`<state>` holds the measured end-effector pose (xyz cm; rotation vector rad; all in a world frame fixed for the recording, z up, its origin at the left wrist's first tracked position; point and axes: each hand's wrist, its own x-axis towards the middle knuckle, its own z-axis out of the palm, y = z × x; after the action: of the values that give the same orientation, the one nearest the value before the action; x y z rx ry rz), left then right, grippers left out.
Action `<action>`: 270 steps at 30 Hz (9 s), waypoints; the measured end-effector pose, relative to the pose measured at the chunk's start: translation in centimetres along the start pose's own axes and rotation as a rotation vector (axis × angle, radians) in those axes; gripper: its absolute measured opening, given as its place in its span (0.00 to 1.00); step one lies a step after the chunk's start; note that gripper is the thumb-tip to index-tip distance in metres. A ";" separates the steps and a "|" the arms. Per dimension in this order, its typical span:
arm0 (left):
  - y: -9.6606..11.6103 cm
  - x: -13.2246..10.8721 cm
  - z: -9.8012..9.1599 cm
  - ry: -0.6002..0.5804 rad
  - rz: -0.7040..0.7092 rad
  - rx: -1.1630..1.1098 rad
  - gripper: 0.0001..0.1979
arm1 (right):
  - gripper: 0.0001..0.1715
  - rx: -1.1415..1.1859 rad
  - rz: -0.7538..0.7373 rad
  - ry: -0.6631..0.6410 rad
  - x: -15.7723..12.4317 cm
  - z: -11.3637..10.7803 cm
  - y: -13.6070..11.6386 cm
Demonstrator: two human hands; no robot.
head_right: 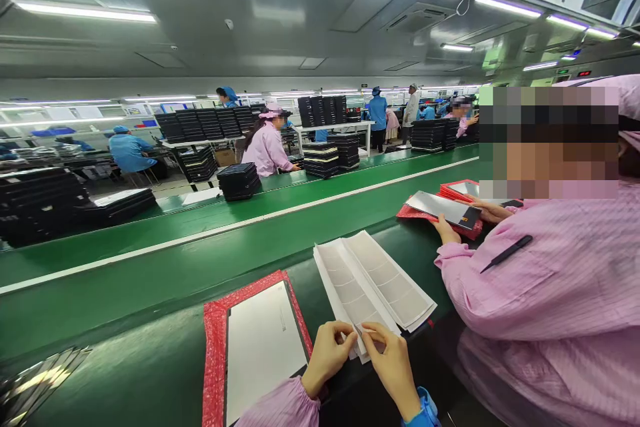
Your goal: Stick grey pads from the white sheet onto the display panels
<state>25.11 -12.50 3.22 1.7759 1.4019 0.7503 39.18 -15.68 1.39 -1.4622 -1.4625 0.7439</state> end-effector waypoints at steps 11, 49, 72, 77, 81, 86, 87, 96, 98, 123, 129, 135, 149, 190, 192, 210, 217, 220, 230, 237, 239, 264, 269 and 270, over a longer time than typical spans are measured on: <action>-1.2 1.0 -0.3 0.062 -0.128 0.064 0.10 | 0.22 -0.468 -0.096 0.563 8.2 -10.7 -2.0; -5.2 -11.9 -8.6 0.471 -0.026 -0.204 0.15 | 0.18 -0.109 -0.422 0.069 -2.9 9.1 -6.5; -6.0 -13.0 -9.1 0.478 0.133 -0.062 0.13 | 0.16 0.034 -0.342 -0.250 -4.1 8.7 -7.5; -6.1 -13.2 -9.0 0.451 0.145 -0.045 0.13 | 0.32 0.003 -0.368 -0.191 -4.3 9.1 -7.1; -6.0 -13.3 -9.3 0.441 0.127 -0.059 0.13 | 0.17 -0.021 -0.345 -0.144 -3.8 9.1 -6.7; -5.7 -13.3 -10.1 0.460 0.063 -0.083 0.11 | 0.09 0.035 -0.226 -0.242 -3.0 8.1 -6.7; -5.7 -13.3 -10.3 0.455 0.055 -0.077 0.11 | 0.08 0.044 -0.216 -0.263 -2.9 7.9 -6.8; -5.9 -13.3 -11.5 0.235 -0.042 -0.031 0.08 | 0.09 0.160 -0.085 -0.424 -1.7 7.0 -6.5; -5.9 -13.1 -11.5 0.212 -0.055 -0.039 0.09 | 0.10 0.216 -0.034 -0.451 -1.5 7.0 -6.1; -6.7 -13.0 -11.3 0.132 -0.074 -0.030 0.06 | 0.22 0.307 -0.166 -0.592 -1.4 6.3 -5.4; -6.7 -13.0 -11.4 0.096 -0.093 -0.001 0.06 | 0.23 0.285 -0.141 -0.618 -1.4 6.2 -5.1; -6.9 -12.9 -11.4 0.091 -0.095 0.013 0.06 | 0.22 0.270 -0.154 -0.610 -1.5 6.1 -5.2; -7.0 -12.8 -11.4 0.117 -0.122 0.008 0.10 | 0.19 0.188 -0.258 -0.638 -1.5 6.3 -4.5; -5.9 -12.6 -11.7 0.112 -0.181 -0.030 0.12 | 0.19 0.169 -0.284 -0.658 -1.3 6.4 -4.1; -5.9 -12.7 -11.7 0.112 -0.178 -0.032 0.12 | 0.19 0.164 -0.285 -0.658 -1.3 6.3 -4.2; -6.3 -12.5 -11.3 0.135 -0.164 0.000 0.12 | 0.18 0.095 -0.362 -0.649 -1.3 6.3 -4.4; -7.0 -13.3 -12.0 0.313 -0.192 0.173 0.14 | 0.22 -0.148 -0.338 -0.355 -1.1 5.2 -3.1; -7.7 -14.4 -10.8 0.462 -0.056 0.359 0.09 | 0.19 -0.205 -0.332 -0.230 -2.2 5.3 -2.4; -12.1 -14.1 -1.1 0.713 0.314 1.031 0.24 | 0.42 -0.609 -0.956 -0.406 -6.4 10.3 -3.1; -11.0 -15.4 -2.5 0.644 0.174 0.907 0.33 | 0.41 -0.760 -0.667 -0.275 -5.7 8.9 -1.0; -10.9 -16.0 -3.6 0.568 0.133 0.851 0.34 | 0.43 -0.773 -0.613 -0.248 -5.5 8.3 -0.9; -13.0 -12.6 -17.7 0.534 -0.465 0.251 0.15 | 0.25 -0.588 -0.977 -0.201 -5.9 10.2 -1.4; -12.8 -12.0 -17.4 0.470 -0.501 0.413 0.14 | 0.19 -0.595 -0.920 -0.190 -5.8 9.3 -2.0; -12.7 -11.9 -17.5 0.469 -0.507 0.426 0.13 | 0.18 -0.593 -0.909 -0.188 -5.8 9.1 -2.1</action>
<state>1.32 -19.09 2.33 1.4735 2.3569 0.6406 29.48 -19.95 -1.42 -0.9307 -2.3564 -0.1419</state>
